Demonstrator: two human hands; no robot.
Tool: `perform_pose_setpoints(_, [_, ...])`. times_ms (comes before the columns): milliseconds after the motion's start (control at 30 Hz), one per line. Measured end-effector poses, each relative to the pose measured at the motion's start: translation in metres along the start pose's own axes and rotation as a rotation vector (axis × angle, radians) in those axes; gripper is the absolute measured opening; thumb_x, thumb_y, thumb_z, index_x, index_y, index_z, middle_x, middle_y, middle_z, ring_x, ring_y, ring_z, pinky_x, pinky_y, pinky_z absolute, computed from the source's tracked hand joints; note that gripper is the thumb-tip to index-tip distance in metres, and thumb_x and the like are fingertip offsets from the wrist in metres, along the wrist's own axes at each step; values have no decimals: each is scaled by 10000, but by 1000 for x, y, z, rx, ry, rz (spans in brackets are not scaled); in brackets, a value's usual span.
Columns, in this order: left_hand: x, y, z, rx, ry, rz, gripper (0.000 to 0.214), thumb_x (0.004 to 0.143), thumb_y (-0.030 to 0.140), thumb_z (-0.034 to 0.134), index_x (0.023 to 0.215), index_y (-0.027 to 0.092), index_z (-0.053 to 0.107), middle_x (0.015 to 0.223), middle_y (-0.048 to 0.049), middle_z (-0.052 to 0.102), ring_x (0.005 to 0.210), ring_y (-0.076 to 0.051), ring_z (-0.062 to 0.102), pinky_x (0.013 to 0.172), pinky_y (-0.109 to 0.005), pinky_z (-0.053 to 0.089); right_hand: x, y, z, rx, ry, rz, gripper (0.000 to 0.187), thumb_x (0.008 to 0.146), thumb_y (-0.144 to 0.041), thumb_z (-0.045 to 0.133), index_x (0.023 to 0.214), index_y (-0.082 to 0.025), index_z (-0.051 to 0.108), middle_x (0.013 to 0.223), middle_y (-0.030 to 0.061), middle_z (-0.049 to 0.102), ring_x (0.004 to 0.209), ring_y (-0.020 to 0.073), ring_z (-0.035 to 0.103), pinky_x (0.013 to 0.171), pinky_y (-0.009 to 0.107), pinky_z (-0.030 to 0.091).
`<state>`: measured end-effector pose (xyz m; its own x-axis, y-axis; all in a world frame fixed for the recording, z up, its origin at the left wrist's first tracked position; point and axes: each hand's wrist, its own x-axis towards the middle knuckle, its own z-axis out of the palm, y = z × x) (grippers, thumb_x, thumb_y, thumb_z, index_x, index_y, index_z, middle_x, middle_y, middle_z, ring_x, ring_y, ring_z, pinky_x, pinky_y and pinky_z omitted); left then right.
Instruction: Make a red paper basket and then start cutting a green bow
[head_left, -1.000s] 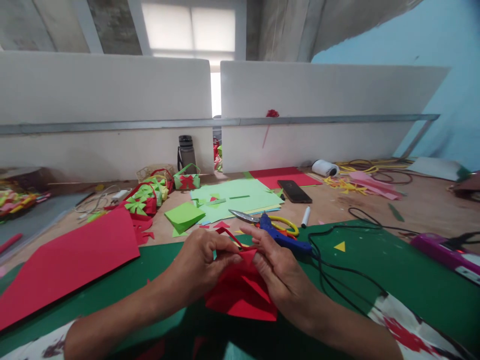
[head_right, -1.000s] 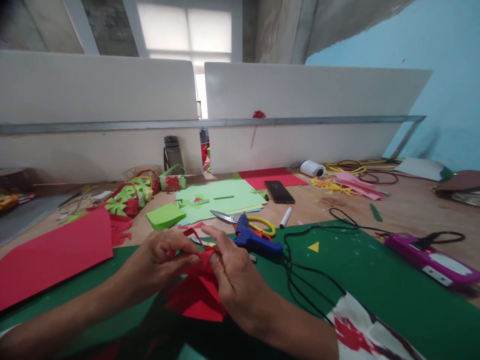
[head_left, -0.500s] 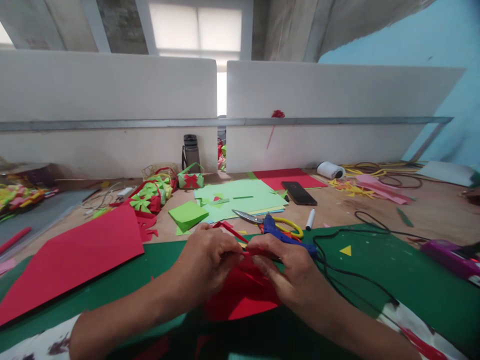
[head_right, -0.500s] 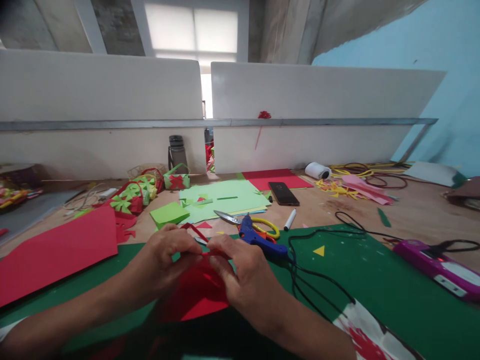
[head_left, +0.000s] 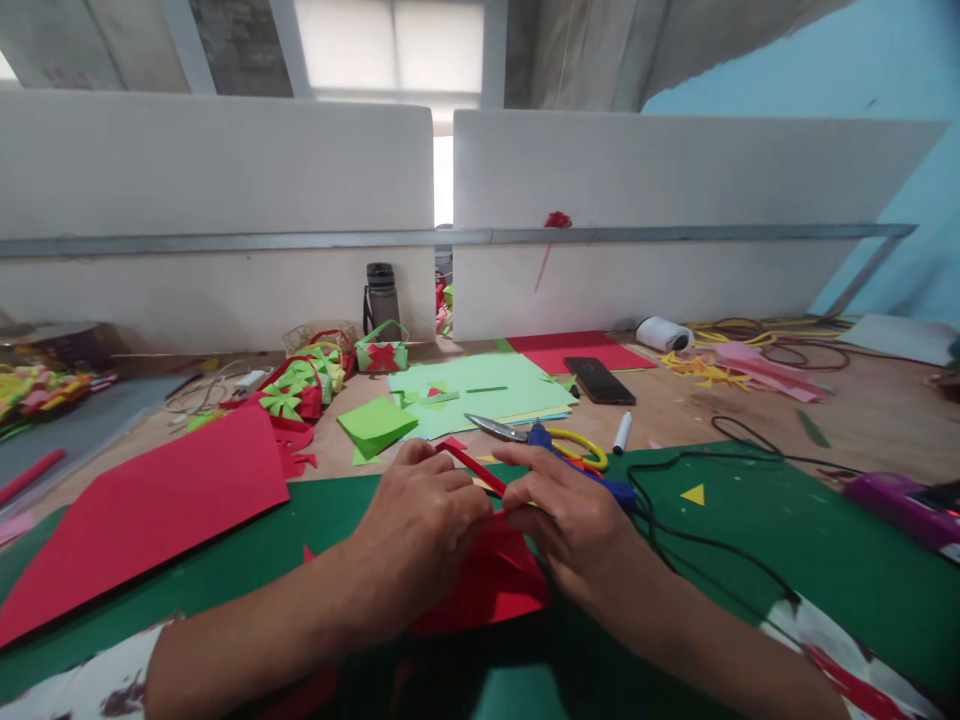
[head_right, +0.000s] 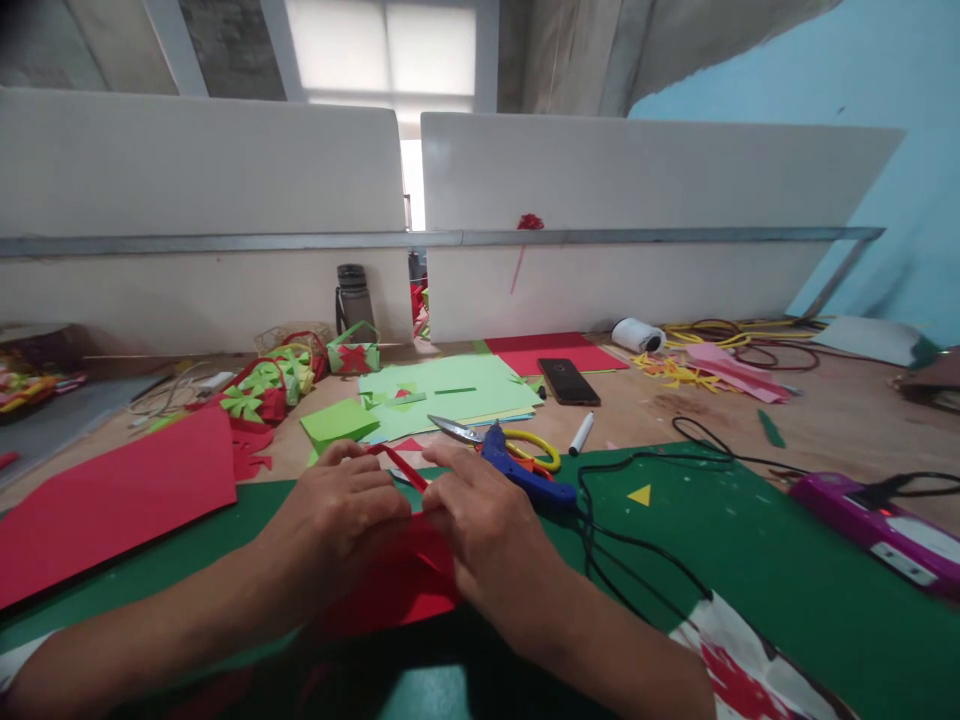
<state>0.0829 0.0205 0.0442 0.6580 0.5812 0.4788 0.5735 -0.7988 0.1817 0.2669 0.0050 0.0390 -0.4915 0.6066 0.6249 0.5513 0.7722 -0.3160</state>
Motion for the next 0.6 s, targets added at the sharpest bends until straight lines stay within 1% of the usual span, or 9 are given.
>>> perform_pose_setpoints(100, [-1,0,-2,15,6,-12,207,866,152,484,727,193,631,690,-7,654,704,-157,556,786,-351,285,1,-2,-1,-16,38,-33,182,829,-36,443,842,-183,549,1080,123,620,1067,216,570,860,374,494])
perform_pose_setpoints(200, [-1,-1,-5,26,21,-35,241,869,149,471,673,179,607,663,-2,639,670,-147,540,768,-347,287,2,-4,-4,-24,62,-13,222,808,2,419,763,-186,530,914,89,629,913,201,606,789,359,507])
perform_pose_setpoints(233, [0,0,-5,31,21,-39,252,871,147,465,658,172,598,651,-2,631,655,-144,531,758,-345,288,3,-5,-4,-25,56,3,226,813,0,416,758,-186,532,916,88,623,905,200,603,783,357,505])
perform_pose_setpoints(300, [0,0,-6,40,13,-35,259,875,147,459,654,163,592,648,-10,626,649,-146,523,748,-347,290,4,-4,-4,-27,38,9,205,837,-29,432,793,-188,554,1016,102,609,974,211,586,817,372,494])
perform_pose_setpoints(367, [1,1,-4,37,10,-20,249,877,143,458,674,162,600,660,-14,633,659,-152,523,756,-358,291,4,-3,-2,-18,31,-24,171,848,-63,469,837,-197,576,1128,103,576,1066,221,547,878,396,466])
perform_pose_setpoints(400, [2,1,-4,26,12,-10,241,878,140,460,687,165,605,667,-12,637,665,-153,523,764,-364,291,4,-2,-1,-12,35,-48,165,843,-66,485,838,-201,580,1145,96,567,1090,223,531,908,411,448])
perform_pose_setpoints(500, [1,0,-4,-12,38,11,149,855,143,521,757,183,626,714,-2,653,712,-163,527,788,-373,305,4,1,1,-3,85,-84,181,814,-39,499,792,-206,564,1064,76,570,1064,220,525,925,425,423])
perform_pose_setpoints(567, [-2,-3,-9,-26,92,-6,52,805,160,605,834,188,638,799,-17,659,778,-186,533,782,-373,331,4,2,1,-5,122,-48,190,811,-30,483,760,-204,540,995,73,560,1015,218,528,876,412,443])
perform_pose_setpoints(600, [-5,-5,-12,-36,129,-28,89,779,165,637,866,185,642,843,-33,653,806,-198,533,770,-370,349,4,3,0,-4,139,-20,194,817,-31,472,745,-202,530,961,72,552,985,215,532,836,396,458])
